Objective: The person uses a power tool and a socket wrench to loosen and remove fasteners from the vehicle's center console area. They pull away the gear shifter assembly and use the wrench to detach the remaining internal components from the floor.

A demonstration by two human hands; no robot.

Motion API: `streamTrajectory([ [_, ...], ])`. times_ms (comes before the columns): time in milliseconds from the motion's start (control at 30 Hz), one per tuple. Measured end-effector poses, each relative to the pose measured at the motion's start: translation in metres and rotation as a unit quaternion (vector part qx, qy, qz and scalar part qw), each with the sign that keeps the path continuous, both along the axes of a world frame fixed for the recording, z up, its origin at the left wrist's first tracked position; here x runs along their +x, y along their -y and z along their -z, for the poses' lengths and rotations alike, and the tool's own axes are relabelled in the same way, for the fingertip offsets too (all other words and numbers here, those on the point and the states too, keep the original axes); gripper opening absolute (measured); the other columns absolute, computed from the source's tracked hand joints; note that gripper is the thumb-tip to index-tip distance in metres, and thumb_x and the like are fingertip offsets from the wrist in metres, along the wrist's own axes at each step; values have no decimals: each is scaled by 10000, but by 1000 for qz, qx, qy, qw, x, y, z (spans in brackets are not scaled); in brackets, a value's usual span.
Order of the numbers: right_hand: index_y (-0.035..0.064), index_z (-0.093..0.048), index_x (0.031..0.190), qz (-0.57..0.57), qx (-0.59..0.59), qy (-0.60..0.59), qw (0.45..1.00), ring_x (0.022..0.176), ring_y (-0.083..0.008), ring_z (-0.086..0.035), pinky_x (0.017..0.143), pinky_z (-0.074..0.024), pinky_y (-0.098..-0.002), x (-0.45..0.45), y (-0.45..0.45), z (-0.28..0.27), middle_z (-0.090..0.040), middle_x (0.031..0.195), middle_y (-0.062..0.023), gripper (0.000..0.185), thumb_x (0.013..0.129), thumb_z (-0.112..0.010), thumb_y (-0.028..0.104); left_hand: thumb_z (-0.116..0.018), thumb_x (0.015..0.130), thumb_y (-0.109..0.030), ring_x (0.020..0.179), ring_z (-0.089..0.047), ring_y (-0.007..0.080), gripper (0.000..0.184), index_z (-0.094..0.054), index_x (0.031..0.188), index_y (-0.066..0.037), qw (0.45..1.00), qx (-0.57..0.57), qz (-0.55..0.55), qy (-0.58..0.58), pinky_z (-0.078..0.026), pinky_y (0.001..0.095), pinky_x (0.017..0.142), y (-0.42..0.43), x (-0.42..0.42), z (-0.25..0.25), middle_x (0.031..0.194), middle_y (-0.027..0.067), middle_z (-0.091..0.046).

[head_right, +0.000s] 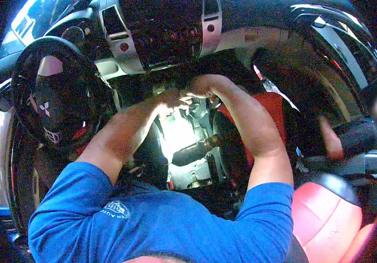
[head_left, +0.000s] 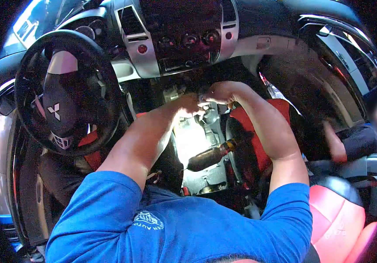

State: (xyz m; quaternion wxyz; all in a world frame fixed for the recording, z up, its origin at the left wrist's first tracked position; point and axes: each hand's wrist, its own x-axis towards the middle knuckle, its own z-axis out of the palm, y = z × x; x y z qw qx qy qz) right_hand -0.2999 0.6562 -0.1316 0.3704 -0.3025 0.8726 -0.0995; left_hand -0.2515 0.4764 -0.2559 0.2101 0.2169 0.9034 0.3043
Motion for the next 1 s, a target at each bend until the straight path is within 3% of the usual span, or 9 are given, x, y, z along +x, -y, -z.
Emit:
streamTrajectory([
  [33, 84, -609, 1321, -53, 7, 40, 998, 771, -334, -697, 658, -638, -445, -2, 0, -3, -648, 1283, -155, 564, 1022, -426, 526, -615, 888, -153, 1060, -641, 247, 77, -651, 956, -143, 998, -41, -23, 31, -516, 409, 937, -10, 14, -41, 1175, 26, -667],
  [133, 88, -599, 1335, 2, 56, 39, 998, 796, -325, -690, 619, -623, -433, -1, 0, 13, -675, 1236, -168, 556, 1033, -408, 514, -605, 926, -167, 953, -666, 270, 111, -684, 999, -138, 998, 58, -10, -14, -530, 411, 870, 0, 3, -8, 1052, 50, -699],
  [233, 80, -580, 1328, 44, 18, 72, 996, 737, -260, -661, 551, -595, -391, -2, -11, 15, -632, 914, -141, 565, 1034, -404, 529, -608, 941, -182, 821, -677, 287, 130, -720, 992, -138, 997, 32, -72, -9, -539, 412, 794, -3, 4, -10, 918, 84, -715],
  [267, 78, -573, 1326, 57, 7, 84, 995, 718, -238, -651, 529, -586, -377, -1, -13, 15, -617, 807, -131, 568, 1035, -403, 534, -613, 944, -192, 858, -685, 293, 142, -724, 1010, -132, 998, 8, -1, -68, -543, 407, 813, 0, 1, -8, 946, 110, -715],
  [300, 87, -541, 1367, 68, 16, 90, 994, 702, -217, -642, 541, -596, -371, -2, -15, 14, -587, 780, -110, 596, 1031, -394, 557, -618, 947, -202, 896, -693, 299, 156, -728, 1028, -125, 989, -12, 64, -132, -547, 402, 833, 3, -2, -6, 974, 137, -715],
  [400, 104, -463, 1446, 81, 28, 106, 991, 700, -220, -655, 562, -613, -377, 5, -17, 19, -571, 801, -107, 652, 1030, -356, 594, -640, 927, -250, 986, -684, 330, 231, -710, 1106, -122, 994, -107, -24, -25, -544, 428, 877, -11, 13, -47, 1040, 150, -714],
  [733, 43, -535, 1335, 128, 13, 158, 979, 665, -236, -707, 466, -545, -342, 15, -18, 11, -637, 872, -153, 662, 1021, -383, 606, -745, 840, -263, 965, -693, 282, 372, -699, 1145, -56, 990, 98, -100, 35, -545, 420, 860, -9, 23, -61, 1101, 153, -721],
  [867, 6, -598, 1181, 111, 40, 137, 984, 600, -230, -698, 461, -529, -354, 0, -16, 27, -669, 791, -144, 634, 1015, -420, 592, -643, 959, -363, 1060, -700, 295, 445, -660, 1242, -20, 862, 407, -166, 250, -560, 407, 879, -6, 3, -5, 1206, 158, -691],
  [1000, 7, -618, 1174, -28, 68, -8, 997, 755, -212, -723, 613, -552, -359, -3, -30, 10, -709, 892, -178, 585, 993, -515, 554, -583, 1008, -285, 1110, -673, 321, 398, -602, 1300, -15, 946, 249, -147, 145, -581, 438, 917, -15, 6, -32, 1260, 174, -642],
])
